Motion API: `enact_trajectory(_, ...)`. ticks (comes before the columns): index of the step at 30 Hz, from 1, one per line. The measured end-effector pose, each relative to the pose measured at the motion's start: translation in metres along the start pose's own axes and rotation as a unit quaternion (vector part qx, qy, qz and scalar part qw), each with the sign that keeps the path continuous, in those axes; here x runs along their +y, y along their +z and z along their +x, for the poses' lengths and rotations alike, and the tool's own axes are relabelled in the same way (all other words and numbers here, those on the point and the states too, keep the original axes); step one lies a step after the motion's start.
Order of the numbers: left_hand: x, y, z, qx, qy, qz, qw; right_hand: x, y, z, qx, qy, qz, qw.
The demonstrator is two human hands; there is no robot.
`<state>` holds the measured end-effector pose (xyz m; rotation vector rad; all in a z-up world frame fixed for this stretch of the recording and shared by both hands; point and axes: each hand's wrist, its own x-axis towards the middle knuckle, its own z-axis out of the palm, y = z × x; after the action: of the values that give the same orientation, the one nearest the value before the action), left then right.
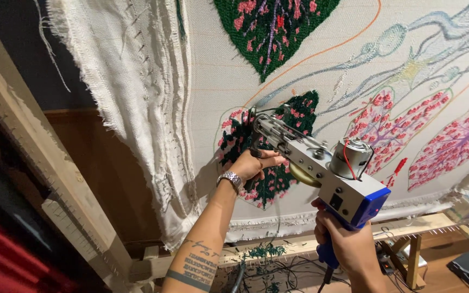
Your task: Tufting a patterned rug on a vertical frame using a tufting gun.
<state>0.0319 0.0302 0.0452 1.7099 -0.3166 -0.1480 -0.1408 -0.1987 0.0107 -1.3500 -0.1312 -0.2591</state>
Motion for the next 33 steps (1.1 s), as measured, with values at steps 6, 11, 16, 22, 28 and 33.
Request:
enact_trajectory(6, 0.017, 0.004, -0.012, -0.003, 0.004, 0.016, 1.000, 0.004, -0.007, 0.003, -0.034, -0.048, 0.046, 0.997)
enact_trajectory(11, 0.005, 0.007, -0.007, -0.023, 0.009, -0.050, 0.998, -0.008, -0.013, -0.001, -0.013, -0.027, 0.036, 0.999)
enact_trajectory(16, 0.009, 0.020, -0.022, -0.092, 0.030, -0.072, 0.993, -0.020, -0.037, -0.013, -0.040, -0.027, 0.057, 0.997)
enact_trajectory(22, -0.007, 0.041, -0.022, -0.140, 0.068, -0.057, 0.986, -0.016, -0.073, -0.024, -0.045, -0.038, 0.042, 0.997)
enact_trajectory(28, 0.014, 0.054, -0.034, -0.094, 0.016, 0.014, 0.995, -0.001, -0.101, -0.026, -0.050, -0.018, 0.109, 0.993)
enact_trajectory(33, 0.023, 0.054, -0.043, -0.080, -0.006, 0.077, 0.994, -0.011, -0.099, -0.027, -0.052, 0.010, 0.107, 0.993)
